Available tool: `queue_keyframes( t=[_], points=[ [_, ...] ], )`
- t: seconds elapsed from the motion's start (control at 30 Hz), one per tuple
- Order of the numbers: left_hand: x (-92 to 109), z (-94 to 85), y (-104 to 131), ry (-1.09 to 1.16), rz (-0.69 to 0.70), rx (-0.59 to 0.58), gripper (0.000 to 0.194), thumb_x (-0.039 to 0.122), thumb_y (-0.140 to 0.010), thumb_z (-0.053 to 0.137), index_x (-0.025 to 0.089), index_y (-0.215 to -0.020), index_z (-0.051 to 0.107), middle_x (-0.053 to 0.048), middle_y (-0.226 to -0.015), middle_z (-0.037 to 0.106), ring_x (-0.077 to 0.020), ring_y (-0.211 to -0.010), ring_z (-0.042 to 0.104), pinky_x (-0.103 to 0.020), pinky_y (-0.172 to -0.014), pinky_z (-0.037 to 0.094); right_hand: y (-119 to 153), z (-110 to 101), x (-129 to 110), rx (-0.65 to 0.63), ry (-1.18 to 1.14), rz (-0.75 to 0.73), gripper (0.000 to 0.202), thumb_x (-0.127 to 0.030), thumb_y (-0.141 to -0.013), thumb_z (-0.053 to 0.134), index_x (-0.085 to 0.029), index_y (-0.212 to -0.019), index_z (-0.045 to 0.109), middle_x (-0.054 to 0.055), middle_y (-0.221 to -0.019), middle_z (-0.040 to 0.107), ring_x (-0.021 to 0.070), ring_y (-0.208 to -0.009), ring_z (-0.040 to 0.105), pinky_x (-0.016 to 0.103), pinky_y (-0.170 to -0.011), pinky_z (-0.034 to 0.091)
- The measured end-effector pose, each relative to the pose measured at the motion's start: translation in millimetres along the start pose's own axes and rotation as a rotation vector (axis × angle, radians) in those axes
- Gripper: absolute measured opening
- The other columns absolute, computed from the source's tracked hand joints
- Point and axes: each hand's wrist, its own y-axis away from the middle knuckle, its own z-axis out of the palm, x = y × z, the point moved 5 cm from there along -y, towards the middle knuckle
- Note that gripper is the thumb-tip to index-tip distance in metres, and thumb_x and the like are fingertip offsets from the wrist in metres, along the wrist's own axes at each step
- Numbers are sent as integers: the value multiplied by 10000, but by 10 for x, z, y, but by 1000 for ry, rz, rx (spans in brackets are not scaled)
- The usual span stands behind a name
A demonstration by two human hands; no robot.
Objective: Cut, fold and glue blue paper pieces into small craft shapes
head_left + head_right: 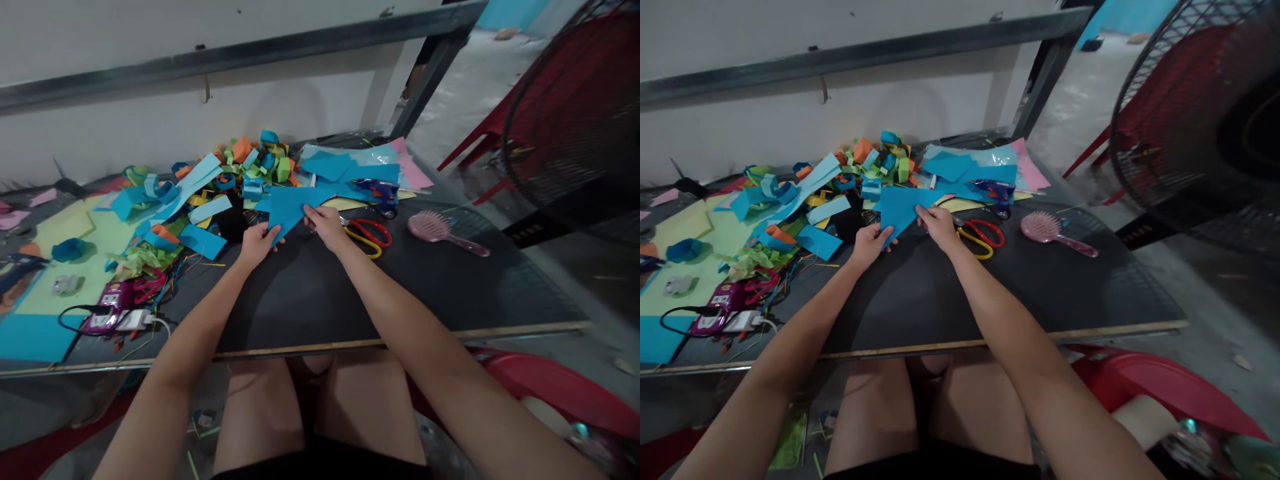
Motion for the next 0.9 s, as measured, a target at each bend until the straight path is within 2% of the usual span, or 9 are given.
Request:
queue_keyframes(
  t=[0.13, 0.2, 0.27, 0.5, 0.6, 0.7, 0.8, 0.87, 0.9],
  points=[
    [6, 26, 1, -11, 25, -48, 371, 497, -820, 579, 140, -726, 623, -77, -732, 738, -75, -423, 558, -195, -457, 443, -70, -107, 29, 188, -199, 61, 549, -657, -697, 687, -199, -500, 458, -57, -409, 392, 50, -362, 297, 231, -383, 209],
    [-11, 18, 6, 5, 12, -44, 364, 493, -815, 585, 141, -732, 628, -72, -712, 732, -79, -418, 554, -199, -454, 445, -107, -180, 55, 314, -296, 105, 560, -658, -734, 649, -213, -522, 382, -57, -446, 407, 44, -356, 276, 228, -368, 195],
    [-14, 4, 15, 17, 5, -29, 375, 501, -814, 584, 143, -713, 621, -72, -697, 727, -84, -420, 557, -202, -451, 443, -125, -213, 61, 359, -320, 111, 549, -649, -772, 610, -221, -550, 347, -61, -468, 400, 46, -358, 266, 226, -365, 198],
    [22, -15, 31, -14, -7, -20, 431, 556, -854, 525, 153, -739, 624, -62, -712, 719, -111, -485, 601, -223, -497, 474, -30, -65, -17, 67, 134, -86, 496, -561, -792, 625, -197, -493, 473, -39, -443, 406, 85, -445, 388, 240, -467, 294],
    [146, -72, 115, -223, 68, 92, 367, 483, -903, 499, 158, -868, 666, -59, -802, 725, -155, -682, 674, -242, -624, 514, -6, -81, 14, 72, 194, -79, 480, -552, -798, 614, -196, -500, 489, -38, -442, 417, 93, -447, 394, 242, -473, 297],
    [461, -207, 380, -356, 147, 247, 323, 392, -927, 496, 180, -1130, 633, -71, -983, 730, -168, -872, 681, -246, -702, 521, 14, -125, 45, 108, 163, -33, 477, -568, -808, 595, -202, -524, 482, -42, -450, 420, 92, -434, 384, 241, -468, 306],
    [889, -611, 777, -463, 213, 423, 295, 349, -944, 457, 195, -1105, 651, -67, -1059, 724, -149, -885, 673, -231, -682, 513, 45, -126, 38, 71, 192, -34, 483, -579, -804, 603, -203, -525, 482, -37, -462, 432, 94, -451, 402, 240, -477, 322],
    [1092, -1157, 1028, -635, 190, 585, 260, 323, -929, 472, 207, -1022, 686, -44, -1001, 739, -136, -809, 667, -241, -697, 505, 62, -120, 32, 43, 214, -50, 485, -575, -806, 606, -201, -521, 487, -34, -463, 438, 96, -459, 414, 241, -481, 326],
    [1144, -1523, 1142, -723, 158, 698, 261, 320, -922, 474, 206, -1008, 693, -39, -968, 744, -135, -771, 659, -254, -709, 502, 66, -122, 35, 44, 215, -52, 483, -570, -808, 607, -200, -520, 488, -34, -459, 436, 95, -455, 413, 242, -480, 326]
  ],
)
